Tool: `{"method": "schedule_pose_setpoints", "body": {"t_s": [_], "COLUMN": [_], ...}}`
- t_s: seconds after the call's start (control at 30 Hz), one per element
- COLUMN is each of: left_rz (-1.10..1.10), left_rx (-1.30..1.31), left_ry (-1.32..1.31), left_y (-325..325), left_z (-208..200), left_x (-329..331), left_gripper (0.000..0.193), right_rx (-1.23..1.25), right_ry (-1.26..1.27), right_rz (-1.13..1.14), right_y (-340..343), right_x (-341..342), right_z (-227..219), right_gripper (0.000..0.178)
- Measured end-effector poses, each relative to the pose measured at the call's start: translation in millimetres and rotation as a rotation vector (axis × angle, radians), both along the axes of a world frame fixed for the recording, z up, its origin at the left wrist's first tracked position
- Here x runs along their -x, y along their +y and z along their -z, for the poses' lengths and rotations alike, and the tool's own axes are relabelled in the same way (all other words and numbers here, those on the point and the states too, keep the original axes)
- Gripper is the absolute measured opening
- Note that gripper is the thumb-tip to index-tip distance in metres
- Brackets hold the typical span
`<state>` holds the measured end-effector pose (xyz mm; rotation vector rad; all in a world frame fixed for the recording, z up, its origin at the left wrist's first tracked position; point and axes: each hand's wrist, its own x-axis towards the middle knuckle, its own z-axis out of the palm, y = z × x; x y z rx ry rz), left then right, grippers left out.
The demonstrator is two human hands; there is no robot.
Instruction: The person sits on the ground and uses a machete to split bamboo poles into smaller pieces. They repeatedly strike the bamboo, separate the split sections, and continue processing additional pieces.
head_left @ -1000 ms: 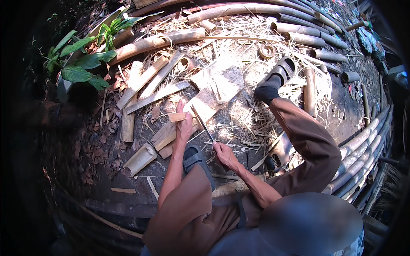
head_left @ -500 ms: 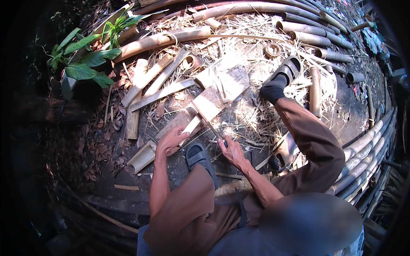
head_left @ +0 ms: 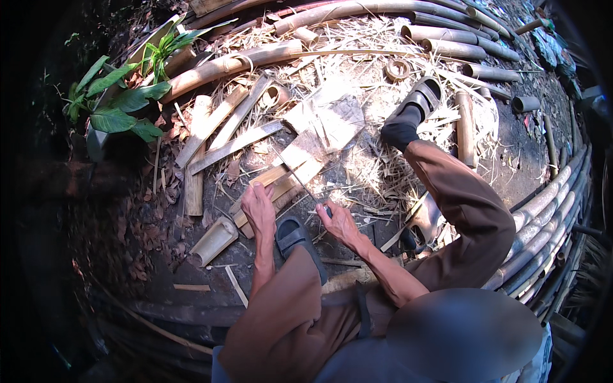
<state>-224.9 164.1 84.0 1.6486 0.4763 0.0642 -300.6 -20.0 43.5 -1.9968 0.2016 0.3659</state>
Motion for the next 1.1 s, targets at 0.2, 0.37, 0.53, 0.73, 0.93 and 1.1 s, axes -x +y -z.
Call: {"method": "schedule_pose_setpoints", "body": {"t_s": [0.2, 0.37, 0.53, 0.73, 0.93, 1.1], "left_rz": [0.033, 0.006, 0.07, 0.048, 0.076, 0.013], "left_rx": [-0.046, 0.023, -0.092, -0.036, -0.109, -0.328], "left_ry": [-0.015, -0.024, -0.046, -0.06, -0.198, -0.351], "left_y": [-3.1, -3.3, -0.4, -4.3, -19.1, -55.3], "left_z": [-4.4, -2.3, 0.3, -1.9, 23.0, 38.9], "left_x": [-16.1, -24.1, -22.1, -29.9, -25.2, -50.0], "left_gripper": [0.037, 0.035, 0.034, 0.035, 0.029, 0.024], "right_rx": [0.06, 0.051, -0.013, 0.02, 0.086, 0.176], "right_ry": [-0.046, 0.111, 0.052, 0.089, 0.174, 0.114], "right_rz": [-0.101, 0.017, 0.071, -0.102, 0.062, 0.057], "right_y": [9.8, -25.1, -10.1, -2.6, -33.7, -24.5], "right_x": [2.9, -13.1, -5.5, -4.9, -7.8, -7.7], "right_z": [-19.3, -1.1, 22.8, -18.9, 45.3, 30.2], "right_gripper": [0.043, 0.046, 0.048, 0.057, 0.051, 0.048]}}
